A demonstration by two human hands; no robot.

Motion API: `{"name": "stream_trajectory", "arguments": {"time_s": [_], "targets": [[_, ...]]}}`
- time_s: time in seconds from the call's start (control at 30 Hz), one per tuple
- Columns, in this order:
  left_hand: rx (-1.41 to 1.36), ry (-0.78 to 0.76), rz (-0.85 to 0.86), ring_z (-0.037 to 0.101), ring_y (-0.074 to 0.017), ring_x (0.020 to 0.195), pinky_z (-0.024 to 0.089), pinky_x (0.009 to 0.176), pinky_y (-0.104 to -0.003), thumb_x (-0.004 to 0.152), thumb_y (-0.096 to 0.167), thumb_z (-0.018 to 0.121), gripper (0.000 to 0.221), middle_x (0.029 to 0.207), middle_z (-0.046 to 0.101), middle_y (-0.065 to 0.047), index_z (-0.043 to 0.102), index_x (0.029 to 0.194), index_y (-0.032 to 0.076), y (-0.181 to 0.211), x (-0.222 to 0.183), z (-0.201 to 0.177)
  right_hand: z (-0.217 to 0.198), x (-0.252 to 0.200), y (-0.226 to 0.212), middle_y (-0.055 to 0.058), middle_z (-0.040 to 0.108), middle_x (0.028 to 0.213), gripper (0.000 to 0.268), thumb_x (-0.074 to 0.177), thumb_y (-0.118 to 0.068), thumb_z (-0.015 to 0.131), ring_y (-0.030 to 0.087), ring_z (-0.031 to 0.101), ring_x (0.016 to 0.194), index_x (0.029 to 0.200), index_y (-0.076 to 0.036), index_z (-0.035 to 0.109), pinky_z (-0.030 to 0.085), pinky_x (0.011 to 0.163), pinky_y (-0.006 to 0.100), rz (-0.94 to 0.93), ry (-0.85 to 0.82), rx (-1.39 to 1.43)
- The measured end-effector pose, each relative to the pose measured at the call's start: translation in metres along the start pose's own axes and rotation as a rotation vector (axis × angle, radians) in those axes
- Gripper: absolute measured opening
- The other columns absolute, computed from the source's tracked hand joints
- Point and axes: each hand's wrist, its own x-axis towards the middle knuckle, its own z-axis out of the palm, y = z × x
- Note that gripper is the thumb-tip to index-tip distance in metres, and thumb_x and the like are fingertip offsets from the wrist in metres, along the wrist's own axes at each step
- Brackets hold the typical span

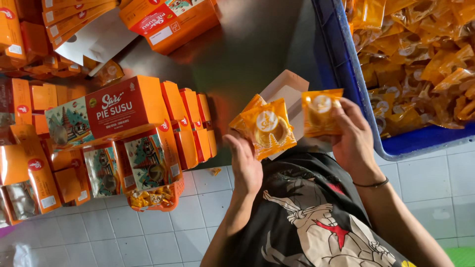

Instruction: The person picks up individually wrapped pies from a large blue crate and places them into cardboard boxes, then stacks the filled boxes onto existing piles.

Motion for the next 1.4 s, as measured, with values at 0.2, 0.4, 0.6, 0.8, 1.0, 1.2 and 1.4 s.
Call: {"name": "stream_trajectory", "arguments": {"time_s": [0.2,0.4,0.6,0.8,1.0,1.2,1.4], "targets": [[0.101,0.056,-0.104,-0.007,-0.0304,0.155,-0.004,0.123,-0.056,0.106,0.057,0.006,0.071,0.170,-0.017,-0.009,-0.002,0.165,0.020,-0.002,0.000,-0.012,0.012,-0.011,0.024,0.018,0.062,0.125,0.053,0.099,-0.017,0.063,0.030,0.069,0.106,0.146,0.000,0.046,0.063,0.080,0.040,0.126,-0.218,0.063],[0.997,-0.082,0.071,0.042,-0.0455,0.130,0.040,0.106,-0.055,0.108,0.046,0.027,0.057,0.140,0.030,-0.026,0.027,0.147,0.005,-0.026,0.008,-0.019,0.051,-0.026,0.021,0.023,0.056,0.136,0.080,0.086,-0.010,0.076,0.032,0.061,0.120,0.154,0.000,0.035,0.058,0.092,0.047,0.051,-0.542,-0.222],[1.095,-0.068,0.071,0.046,-0.0567,0.118,0.043,0.103,-0.058,0.109,0.027,0.034,0.043,0.123,0.038,-0.028,0.043,0.132,-0.008,-0.094,0.038,-0.081,-0.001,0.041,0.091,0.016,0.075,0.101,0.047,0.088,-0.032,0.078,0.025,0.071,0.093,0.124,-0.004,0.064,0.060,0.076,0.041,0.133,-0.613,-0.674],[1.179,-0.116,-0.351,0.057,-0.0563,0.119,0.047,0.101,-0.061,0.103,0.037,0.047,0.049,0.116,0.056,-0.038,0.047,0.126,-0.006,-0.207,0.082,-0.151,-0.043,0.089,0.154,0.030,0.071,0.116,0.077,0.078,-0.048,0.083,0.045,0.067,0.114,0.133,-0.004,0.053,0.052,0.099,0.054,0.392,-0.552,-1.306],[1.183,-0.079,-0.050,0.062,-0.0486,0.113,0.053,0.095,-0.055,0.105,0.020,0.044,0.032,0.111,0.064,-0.029,0.053,0.130,0.003,-0.184,0.097,-0.135,-0.041,0.091,0.187,0.024,0.074,0.112,0.061,0.081,-0.049,0.080,0.040,0.069,0.111,0.120,-0.003,0.069,0.054,0.093,0.047,0.420,-0.535,-1.173],[1.157,-0.038,0.216,0.058,-0.0432,0.123,0.046,0.105,-0.050,0.105,0.016,0.048,0.044,0.130,0.059,-0.026,0.048,0.147,0.003,-0.208,0.107,-0.141,-0.043,0.082,0.235,0.018,0.067,0.078,0.051,0.093,-0.051,0.054,0.036,0.068,0.077,0.096,-0.002,0.067,0.052,0.078,0.057,-0.464,-0.249,-1.576],[1.440,-0.331,0.943,0.057,-0.0446,0.124,0.045,0.103,-0.050,0.097,0.023,0.056,0.039,0.141,0.055,-0.024,0.063,0.133,0.009,-0.236,0.112,-0.126,-0.060,0.095,0.161,0.017,0.068,0.073,0.041,0.092,-0.049,0.048,0.042,0.069,0.072,0.097,-0.012,0.065,0.054,0.066,0.062,-0.440,-0.298,-1.766]]}}
